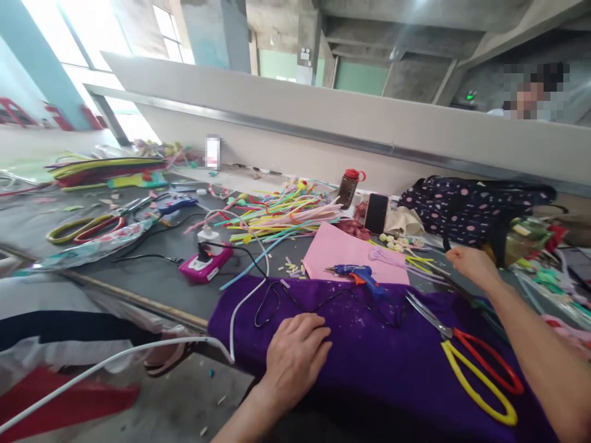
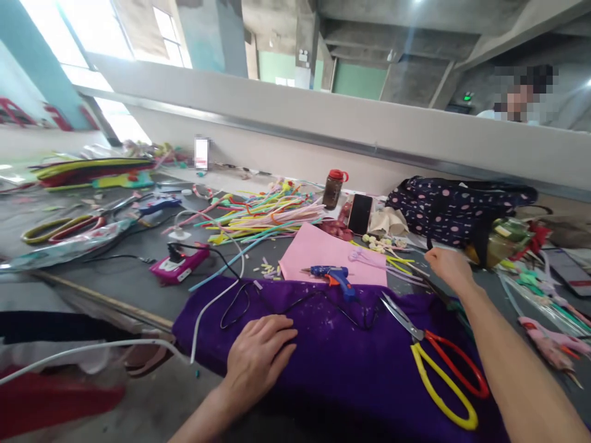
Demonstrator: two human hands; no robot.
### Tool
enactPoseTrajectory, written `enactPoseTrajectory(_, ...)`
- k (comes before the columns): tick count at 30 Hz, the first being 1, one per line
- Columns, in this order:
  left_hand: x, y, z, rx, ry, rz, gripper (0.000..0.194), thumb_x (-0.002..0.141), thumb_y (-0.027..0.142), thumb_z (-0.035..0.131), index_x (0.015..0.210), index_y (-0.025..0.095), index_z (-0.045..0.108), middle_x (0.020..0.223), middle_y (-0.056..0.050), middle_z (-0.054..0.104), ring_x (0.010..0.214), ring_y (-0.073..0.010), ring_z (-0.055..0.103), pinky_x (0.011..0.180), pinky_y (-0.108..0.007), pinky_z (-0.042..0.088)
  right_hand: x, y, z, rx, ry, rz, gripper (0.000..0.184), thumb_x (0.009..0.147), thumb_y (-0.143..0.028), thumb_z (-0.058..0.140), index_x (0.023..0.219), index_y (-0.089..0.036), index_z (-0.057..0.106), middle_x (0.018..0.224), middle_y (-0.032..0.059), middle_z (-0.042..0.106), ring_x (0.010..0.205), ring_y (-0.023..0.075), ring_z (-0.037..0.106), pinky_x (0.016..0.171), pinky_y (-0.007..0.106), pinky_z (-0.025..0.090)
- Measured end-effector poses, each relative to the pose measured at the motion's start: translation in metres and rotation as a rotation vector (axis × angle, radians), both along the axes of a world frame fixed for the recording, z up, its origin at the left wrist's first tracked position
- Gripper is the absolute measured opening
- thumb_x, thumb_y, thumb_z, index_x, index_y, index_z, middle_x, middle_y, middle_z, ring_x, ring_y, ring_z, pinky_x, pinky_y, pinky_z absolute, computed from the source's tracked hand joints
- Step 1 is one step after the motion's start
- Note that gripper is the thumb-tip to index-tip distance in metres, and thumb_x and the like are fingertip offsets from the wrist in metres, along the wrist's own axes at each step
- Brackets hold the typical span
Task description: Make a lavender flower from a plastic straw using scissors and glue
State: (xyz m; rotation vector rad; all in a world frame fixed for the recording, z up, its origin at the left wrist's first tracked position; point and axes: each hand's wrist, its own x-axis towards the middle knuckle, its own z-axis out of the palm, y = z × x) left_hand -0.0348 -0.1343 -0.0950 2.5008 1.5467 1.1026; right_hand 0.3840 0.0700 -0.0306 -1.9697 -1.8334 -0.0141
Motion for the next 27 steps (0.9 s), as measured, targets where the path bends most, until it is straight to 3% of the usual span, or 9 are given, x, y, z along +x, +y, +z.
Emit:
enactPoseTrajectory(3,-0.001,-0.001,-0.003,-0.013,-0.017,-0.011,0.016,0.084,0.026,0.053,0.093,0.025,0.066,0.099,-0.003,0.067,0.097,-0.0196,0.059,0.081,-0.036,0.043,-0.037,-0.019,0.006,-0.041,-0.086,0.081,0.030,0.089,-0.036,0.048,0.075,-0.015,0.065,0.069,0.0050,0.063,0.068,0.0165,0.061,0.062,0.029,0.046)
enactPoseTrajectory(5,-0.001,-0.002,-0.005,-0.011,-0.024,-0.022,0.016,0.085,0.026,0.052,0.094,0.024,0.065,0.099,-0.004,0.067,0.097,-0.0195,0.059,0.081,-0.036,0.042,-0.074,-0.042,0.005,-0.034,-0.107,0.192,0.033,0.088,-0.036,0.045,0.072,-0.016,0.066,0.062,0.0054,0.063,0.064,0.0195,0.062,0.057,0.029,0.043)
enactPoseTrajectory(8,-0.002,-0.002,-0.006,-0.016,-0.025,-0.037,0.017,0.085,0.026,0.051,0.094,0.023,0.065,0.099,-0.004,0.067,0.096,-0.0196,0.058,0.080,-0.036,0.042,-0.137,-0.095,-0.006,-0.029,-0.128,0.452,0.019,0.085,-0.025,0.048,0.091,-0.024,0.065,0.090,0.0029,0.069,0.081,0.0193,0.063,0.070,0.029,0.046)
enactPoseTrajectory(10,-0.002,-0.002,-0.006,-0.018,-0.021,-0.040,0.017,0.086,0.026,0.050,0.094,0.023,0.065,0.099,-0.004,0.066,0.096,-0.0198,0.058,0.080,-0.036,0.042,-0.174,-0.133,-0.018,-0.048,-0.147,0.611,0.019,0.084,-0.022,0.048,0.093,-0.027,0.065,0.094,0.0010,0.067,0.085,0.0178,0.062,0.075,0.028,0.046)
enactPoseTrajectory(12,-0.002,-0.002,-0.005,-0.004,-0.019,-0.038,0.017,0.086,0.026,0.050,0.094,0.023,0.065,0.098,-0.005,0.067,0.096,-0.0201,0.058,0.080,-0.036,0.043,-0.199,-0.165,-0.031,-0.021,-0.194,0.749,0.022,0.085,-0.020,0.047,0.099,-0.025,0.064,0.099,0.0049,0.065,0.088,0.0206,0.061,0.077,0.032,0.047)
enactPoseTrajectory(15,-0.003,-0.003,-0.005,0.021,-0.007,-0.038,0.017,0.084,0.027,0.053,0.094,0.024,0.066,0.098,-0.004,0.067,0.096,-0.0200,0.059,0.080,-0.036,0.044,-0.213,-0.187,-0.047,0.067,-0.239,0.788,0.027,0.086,-0.019,0.048,0.110,-0.023,0.059,0.108,0.0087,0.062,0.094,0.0236,0.058,0.080,0.037,0.047)
enactPoseTrajectory(18,-0.003,-0.003,-0.006,0.019,0.016,-0.020,0.019,0.083,0.029,0.055,0.098,0.025,0.066,0.105,-0.004,0.066,0.101,-0.0211,0.058,0.083,-0.037,0.044,-0.211,-0.184,-0.057,0.086,-0.262,0.783,0.033,0.086,-0.024,0.051,0.119,-0.023,0.055,0.117,0.0094,0.060,0.100,0.0262,0.055,0.082,0.041,0.046)
enactPoseTrajectory(27,-0.004,0.001,-0.001,-0.009,0.072,-0.034,0.022,0.083,0.027,0.054,0.102,0.025,0.065,0.113,-0.003,0.066,0.105,-0.0220,0.058,0.083,-0.037,0.044,-0.210,-0.177,-0.057,0.009,-0.254,0.761,0.038,0.088,-0.027,0.048,0.125,-0.025,0.051,0.125,0.0070,0.055,0.105,0.0265,0.051,0.085,0.043,0.043)
